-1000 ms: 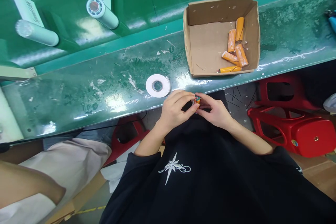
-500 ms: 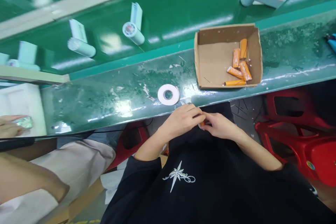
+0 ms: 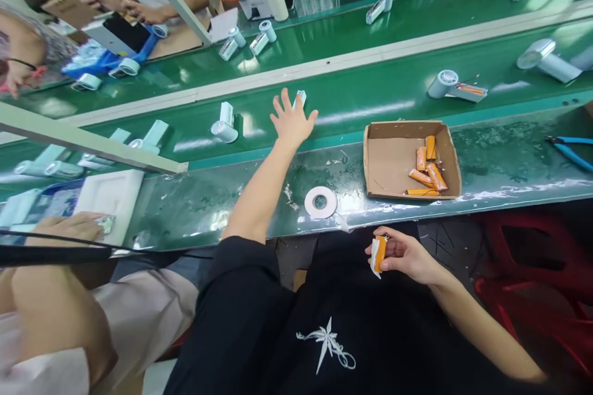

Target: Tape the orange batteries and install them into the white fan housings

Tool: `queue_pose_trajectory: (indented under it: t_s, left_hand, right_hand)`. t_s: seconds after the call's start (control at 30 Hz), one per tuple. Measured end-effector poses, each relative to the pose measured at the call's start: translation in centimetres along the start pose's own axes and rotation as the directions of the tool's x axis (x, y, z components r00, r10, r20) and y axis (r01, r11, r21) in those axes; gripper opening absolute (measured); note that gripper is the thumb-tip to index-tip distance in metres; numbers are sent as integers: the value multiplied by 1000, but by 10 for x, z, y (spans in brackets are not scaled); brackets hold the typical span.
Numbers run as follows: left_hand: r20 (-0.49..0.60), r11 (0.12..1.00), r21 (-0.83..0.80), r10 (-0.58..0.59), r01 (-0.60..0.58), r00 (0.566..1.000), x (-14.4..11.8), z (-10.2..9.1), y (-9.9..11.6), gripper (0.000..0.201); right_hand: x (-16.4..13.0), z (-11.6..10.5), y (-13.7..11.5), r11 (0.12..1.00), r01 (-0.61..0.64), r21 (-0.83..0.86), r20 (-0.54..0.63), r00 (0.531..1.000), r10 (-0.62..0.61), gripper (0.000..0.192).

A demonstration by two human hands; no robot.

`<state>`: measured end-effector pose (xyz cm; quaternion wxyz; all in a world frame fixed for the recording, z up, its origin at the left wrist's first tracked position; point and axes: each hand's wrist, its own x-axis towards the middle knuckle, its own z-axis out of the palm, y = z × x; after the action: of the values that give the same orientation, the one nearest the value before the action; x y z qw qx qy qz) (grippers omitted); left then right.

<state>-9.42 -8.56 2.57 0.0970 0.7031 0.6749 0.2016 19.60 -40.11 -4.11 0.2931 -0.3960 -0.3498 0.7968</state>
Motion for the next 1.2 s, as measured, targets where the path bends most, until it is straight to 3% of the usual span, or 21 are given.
queue_pose_trajectory:
  t_s: [0.07,0.13,0.23,0.3,0.37,0.43,0.5,0.63,0.73,0.8,0.93,1.0,1.2]
  left_hand:
    - [13,1000,3,16,-16,1000,28,3,-6,50]
    - [66,992,-29,123,-121,990,44,8,-9,47]
    - [160,949,-72,314,-306,936,55,20,-11,40]
    - [230,915,-89,404,-395,885,58,27,-12,35]
    - [286,890,-106,455,-444,843,62,31,-14,31]
    - [324,878,-127,476,-461,818,67,32,-15,23]
    - [342,876,-146,480,-459,808,71,33,-16,14]
    - [308,913,-136,409,-385,859,72,39,-14,23]
    - [271,935,-134,354,-330,895,72,45,-9,32]
    - [258,938,-140,345,-318,902,72,49,-6,34]
    - [257,934,-147,354,-326,899,72,51,-1,36]
    - [255,930,-145,364,-337,896,70,51,3,37]
    - [249,921,-147,388,-361,887,65,50,13,35]
  right_hand:
    - [-9,-4,-1,1000,10,7,-50,999,-10,76]
    - [-19,-8,-6,999,46,17,-135,990,-43,74]
    - [-30,-13,-29,979,201,-43,-237,949,-206,63]
    - [-29,-14,-59,926,344,-154,-264,889,-374,58]
    - [-17,-13,-100,832,465,-302,-273,794,-543,57]
    - [9,-11,-145,727,519,-449,-241,713,-658,62]
    - [48,-11,-189,646,523,-557,-175,686,-706,70]
    - [148,-21,-248,555,500,-664,-40,718,-695,69]
    - [212,-34,-263,462,435,-773,44,763,-645,62]
    - [240,-41,-263,363,359,-860,87,803,-590,56]
    - [261,-49,-257,75,178,-981,124,877,-464,44]
    - [263,-51,-256,-22,124,-992,121,893,-434,44]
    - [261,-54,-265,-68,32,-997,53,939,-339,49]
